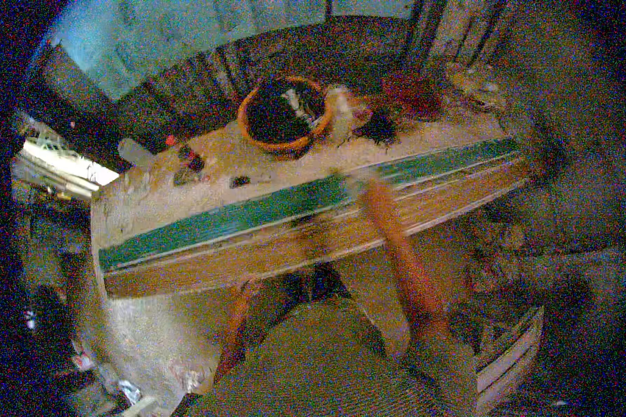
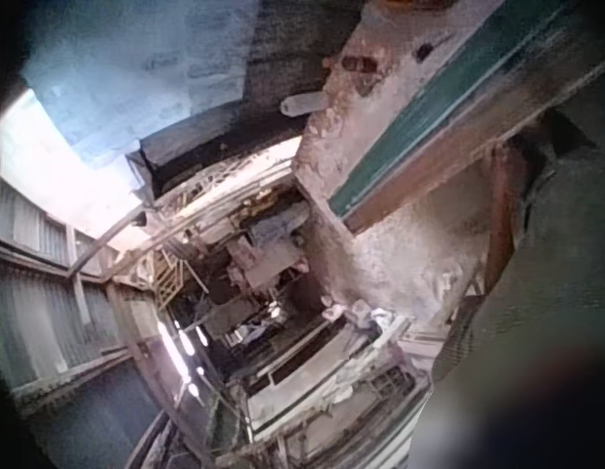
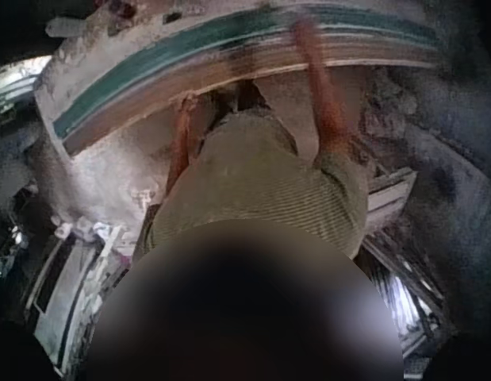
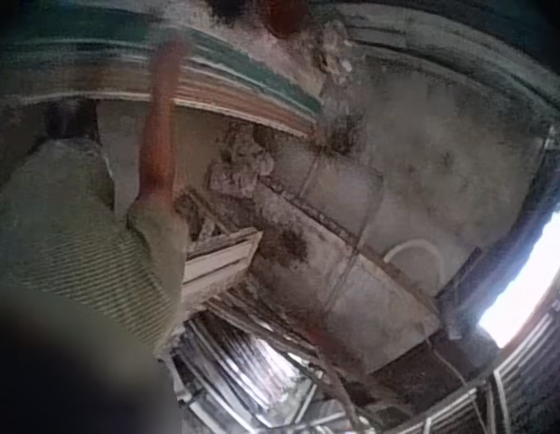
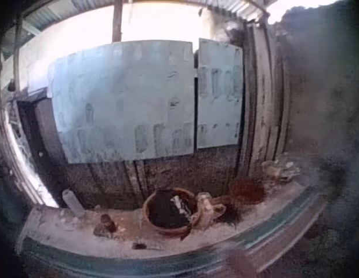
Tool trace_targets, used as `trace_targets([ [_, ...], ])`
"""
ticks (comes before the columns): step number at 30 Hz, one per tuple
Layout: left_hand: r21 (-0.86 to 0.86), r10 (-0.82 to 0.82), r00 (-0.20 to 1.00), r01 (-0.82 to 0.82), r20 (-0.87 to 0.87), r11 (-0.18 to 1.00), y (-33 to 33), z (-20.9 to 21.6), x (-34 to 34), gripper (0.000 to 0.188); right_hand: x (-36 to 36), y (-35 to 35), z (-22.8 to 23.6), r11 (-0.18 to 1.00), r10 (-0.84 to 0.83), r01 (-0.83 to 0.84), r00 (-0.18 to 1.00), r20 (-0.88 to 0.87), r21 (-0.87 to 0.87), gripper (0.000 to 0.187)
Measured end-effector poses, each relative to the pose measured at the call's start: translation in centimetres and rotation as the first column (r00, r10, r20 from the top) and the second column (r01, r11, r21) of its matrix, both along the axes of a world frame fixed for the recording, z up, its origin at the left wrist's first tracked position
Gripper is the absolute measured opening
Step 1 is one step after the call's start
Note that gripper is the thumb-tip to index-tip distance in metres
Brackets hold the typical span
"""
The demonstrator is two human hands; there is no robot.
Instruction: The person wipes a long wooden board with a cloth, moving along its length and repeatedly cleaning the same areas. The board has a green strip along its center. The person occasionally pauses and repositions the cloth while continuing to wipe.
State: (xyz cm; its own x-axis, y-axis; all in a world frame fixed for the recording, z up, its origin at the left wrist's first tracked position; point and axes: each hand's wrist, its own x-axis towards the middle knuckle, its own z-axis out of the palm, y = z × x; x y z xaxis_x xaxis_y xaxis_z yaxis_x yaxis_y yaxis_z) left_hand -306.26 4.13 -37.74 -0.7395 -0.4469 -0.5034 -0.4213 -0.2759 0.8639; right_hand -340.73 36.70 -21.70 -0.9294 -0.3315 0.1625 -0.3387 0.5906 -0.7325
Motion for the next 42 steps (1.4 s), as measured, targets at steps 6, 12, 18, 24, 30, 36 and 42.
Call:
trace_targets([
  [6,-0.162,0.017,1.000,-0.019,-0.014,0.987,0.5,-0.8,-5.0,0.028,3.6,-0.1,-7.8,0.811,0.275,-0.309,0.951,0.143,0.497,0.024],
  [12,-0.275,0.089,0.995,-0.096,-0.040,0.957,5.8,-1.1,-11.9,0.027,-12.7,28.4,-10.7,0.719,-0.207,0.262,0.965,-0.162,0.644,0.017],
  [18,-0.494,-0.135,0.990,0.099,-0.038,0.864,17.4,2.7,-20.6,0.024,-15.3,28.5,-2.9,0.968,-0.083,0.112,0.988,-0.134,0.223,0.022],
  [24,-0.479,-0.359,0.929,0.358,0.093,0.802,25.3,4.9,-26.8,0.021,-10.0,16.5,-4.8,0.847,0.462,-0.465,0.884,0.075,0.257,0.019],
  [30,-0.485,-0.442,0.897,0.397,0.023,0.779,26.6,4.4,-29.8,0.020,-15.1,26.7,-3.3,0.818,0.134,-0.032,0.982,-0.136,0.574,0.018],
  [36,-0.472,-0.322,0.940,0.235,-0.113,0.850,26.0,0.5,-31.2,0.017,-12.0,13.8,-3.1,0.946,0.143,-0.181,0.977,0.157,0.268,0.032],
  [42,-0.429,-0.133,0.941,-0.014,-0.311,0.903,23.9,-2.4,-31.9,0.024,-14.7,21.9,-6.4,0.916,-0.249,0.194,0.961,0.117,0.350,0.034],
])
